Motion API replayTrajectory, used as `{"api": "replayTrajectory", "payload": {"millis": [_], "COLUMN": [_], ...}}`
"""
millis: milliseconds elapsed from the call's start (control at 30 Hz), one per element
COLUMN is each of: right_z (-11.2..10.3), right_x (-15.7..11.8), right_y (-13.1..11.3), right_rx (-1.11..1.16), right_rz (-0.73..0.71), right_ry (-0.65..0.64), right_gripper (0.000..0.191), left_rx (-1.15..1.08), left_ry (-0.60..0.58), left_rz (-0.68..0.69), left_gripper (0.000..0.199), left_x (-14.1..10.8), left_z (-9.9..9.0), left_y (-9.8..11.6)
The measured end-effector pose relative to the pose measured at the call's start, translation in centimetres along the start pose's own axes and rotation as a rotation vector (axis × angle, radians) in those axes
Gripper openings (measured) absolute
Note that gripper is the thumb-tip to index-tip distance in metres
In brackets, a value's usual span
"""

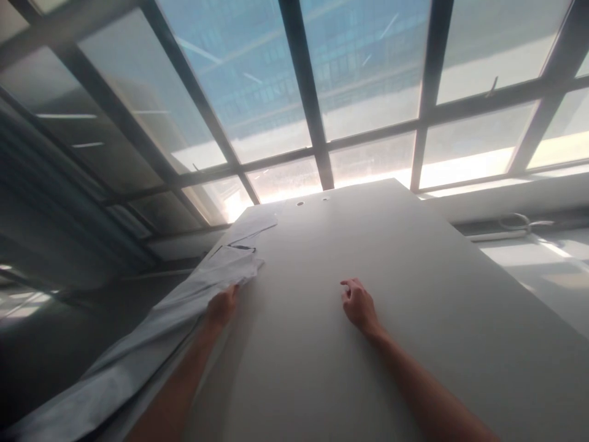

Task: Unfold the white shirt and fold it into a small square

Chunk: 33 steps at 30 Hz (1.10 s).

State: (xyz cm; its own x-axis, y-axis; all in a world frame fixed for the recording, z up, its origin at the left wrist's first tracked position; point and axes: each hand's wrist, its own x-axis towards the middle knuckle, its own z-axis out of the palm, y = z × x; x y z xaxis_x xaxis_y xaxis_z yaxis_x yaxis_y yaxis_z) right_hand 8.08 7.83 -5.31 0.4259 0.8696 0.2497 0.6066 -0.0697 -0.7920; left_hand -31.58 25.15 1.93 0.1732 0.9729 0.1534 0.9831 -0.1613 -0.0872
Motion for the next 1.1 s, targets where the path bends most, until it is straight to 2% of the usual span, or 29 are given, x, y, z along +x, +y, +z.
{"api": "replayTrajectory", "payload": {"millis": [100,200,267,333,433,533,600,667,733,800,967,1033,1100], "right_z": [0.0,0.0,0.0,-0.1,-0.2,-0.4,-0.6,-0.7,-0.7,-0.5,0.2,0.6,0.9], "right_x": [0.1,0.1,0.1,0.1,0.1,0.0,0.0,0.1,0.1,0.1,0.1,0.1,0.2], "right_y": [-0.1,-0.1,-0.1,-0.2,-0.3,-0.4,-0.4,-0.4,-0.3,-0.2,0.4,0.6,0.7], "right_rx": [-0.029,-0.051,-0.051,-0.024,0.095,0.210,0.216,0.203,0.178,0.110,-0.060,-0.095,-0.135], "right_rz": [0.006,0.013,0.020,0.040,0.053,0.036,0.016,-0.019,-0.046,-0.052,-0.071,-0.069,-0.040], "right_ry": [-0.011,-0.020,-0.025,-0.029,-0.053,-0.075,-0.059,-0.039,-0.044,-0.059,-0.053,-0.059,-0.054], "right_gripper": [0.032,0.032,0.032,0.032,0.041,0.061,0.065,0.058,0.052,0.049,0.037,0.035,0.034], "left_rx": [0.026,-0.025,-0.098,-0.181,-0.300,-0.459,-0.553,-0.613,-0.668,-0.722,-0.684,-0.635,-0.579], "left_ry": [0.090,0.140,0.166,0.171,0.081,-0.036,-0.047,-0.050,-0.090,-0.126,-0.007,0.003,0.013], "left_rz": [-0.030,0.012,0.068,0.133,0.238,0.324,0.433,0.563,0.666,0.705,0.618,0.622,0.656], "left_gripper": [0.044,0.043,0.043,0.043,0.042,0.040,0.038,0.044,0.052,0.052,0.039,0.037,0.036], "left_x": [-0.7,-1.4,-2.0,-2.8,-4.4,-6.1,-7.1,-7.6,-7.3,-6.3,-2.5,-1.7,-1.6], "left_z": [-2.0,-3.5,-4.1,-4.1,-2.8,-0.2,1.5,2.6,2.7,2.0,0.3,0.8,1.7], "left_y": [1.9,4.8,7.6,11.3,18.4,25.5,29.0,30.6,30.0,27.6,17.1,13.1,10.2]}}
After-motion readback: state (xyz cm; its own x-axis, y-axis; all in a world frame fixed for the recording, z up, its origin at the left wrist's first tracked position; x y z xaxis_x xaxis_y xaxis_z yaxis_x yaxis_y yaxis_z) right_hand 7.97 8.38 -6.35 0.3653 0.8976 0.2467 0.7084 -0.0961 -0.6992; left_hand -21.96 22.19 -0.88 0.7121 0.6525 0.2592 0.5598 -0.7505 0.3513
